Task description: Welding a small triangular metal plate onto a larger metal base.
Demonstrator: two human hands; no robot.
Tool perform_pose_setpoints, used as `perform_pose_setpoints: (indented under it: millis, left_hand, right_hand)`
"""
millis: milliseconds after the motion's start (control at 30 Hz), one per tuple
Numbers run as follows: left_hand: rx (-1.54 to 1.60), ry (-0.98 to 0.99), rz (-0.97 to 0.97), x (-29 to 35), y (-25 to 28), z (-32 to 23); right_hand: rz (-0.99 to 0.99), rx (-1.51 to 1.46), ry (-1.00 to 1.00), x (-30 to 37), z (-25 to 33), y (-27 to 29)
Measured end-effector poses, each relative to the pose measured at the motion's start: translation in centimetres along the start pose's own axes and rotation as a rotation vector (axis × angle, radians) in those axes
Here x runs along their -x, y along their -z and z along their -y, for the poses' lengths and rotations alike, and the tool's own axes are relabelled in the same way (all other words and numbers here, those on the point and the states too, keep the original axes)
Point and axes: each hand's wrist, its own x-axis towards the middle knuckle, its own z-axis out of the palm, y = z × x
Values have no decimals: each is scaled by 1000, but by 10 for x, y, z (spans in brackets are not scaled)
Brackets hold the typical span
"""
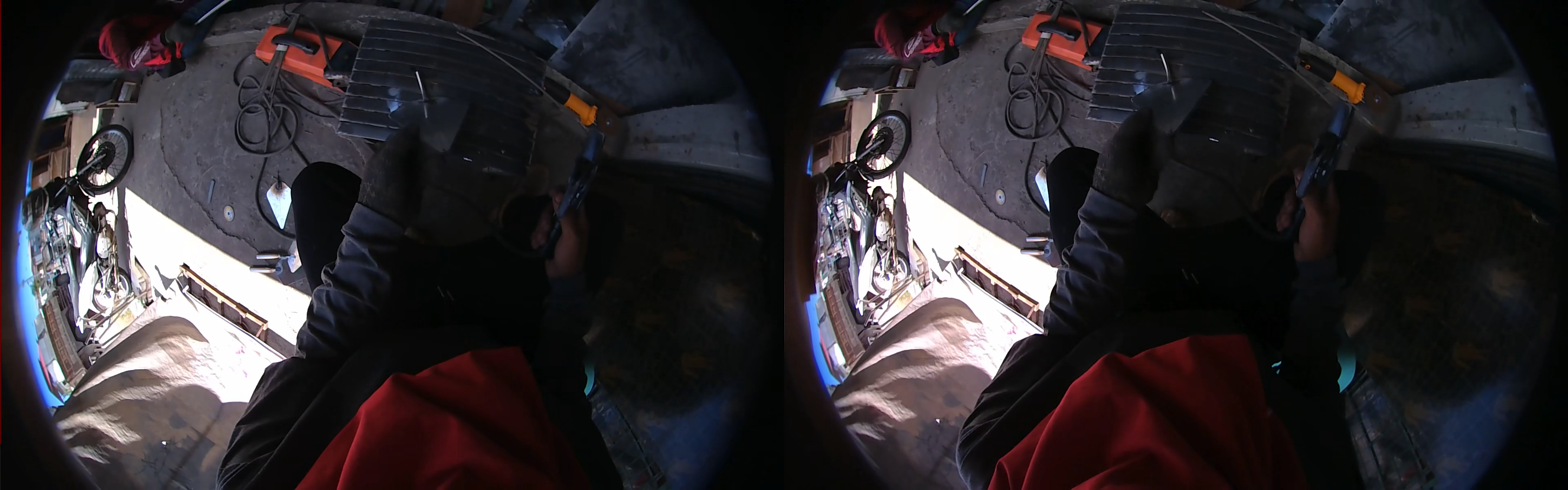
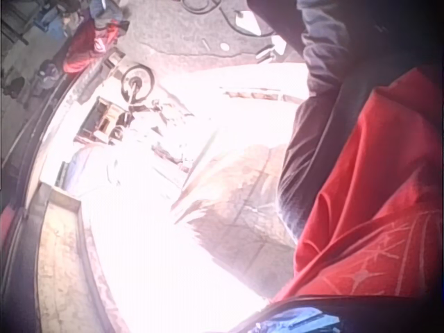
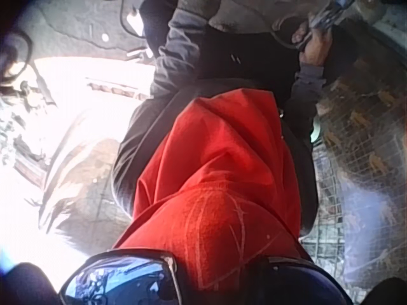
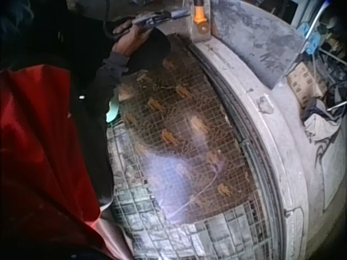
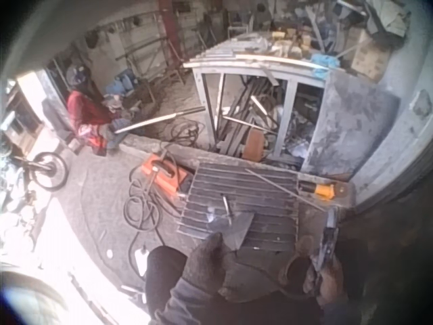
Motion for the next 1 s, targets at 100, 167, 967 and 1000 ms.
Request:
perform_pose_setpoints:
  millis: [100, 167, 967, 1000]
  left_hand:
    - [25, 98, -12, -4, 0, -8]
    - [96, 127, -4, -7, -2, -11]
    - [-395, 91, -143, 7, 34, 22]
    - [-393, 93, -143, 7, 37, 26]
  right_hand:
    - [-9, -18, -4, 0, -1, 1]
    - [-12, 6, -8, 0, -1, 2]
    - [-51, -4, 20, 4, -2, 0]
    - [-55, -11, 19, 4, -2, 1]
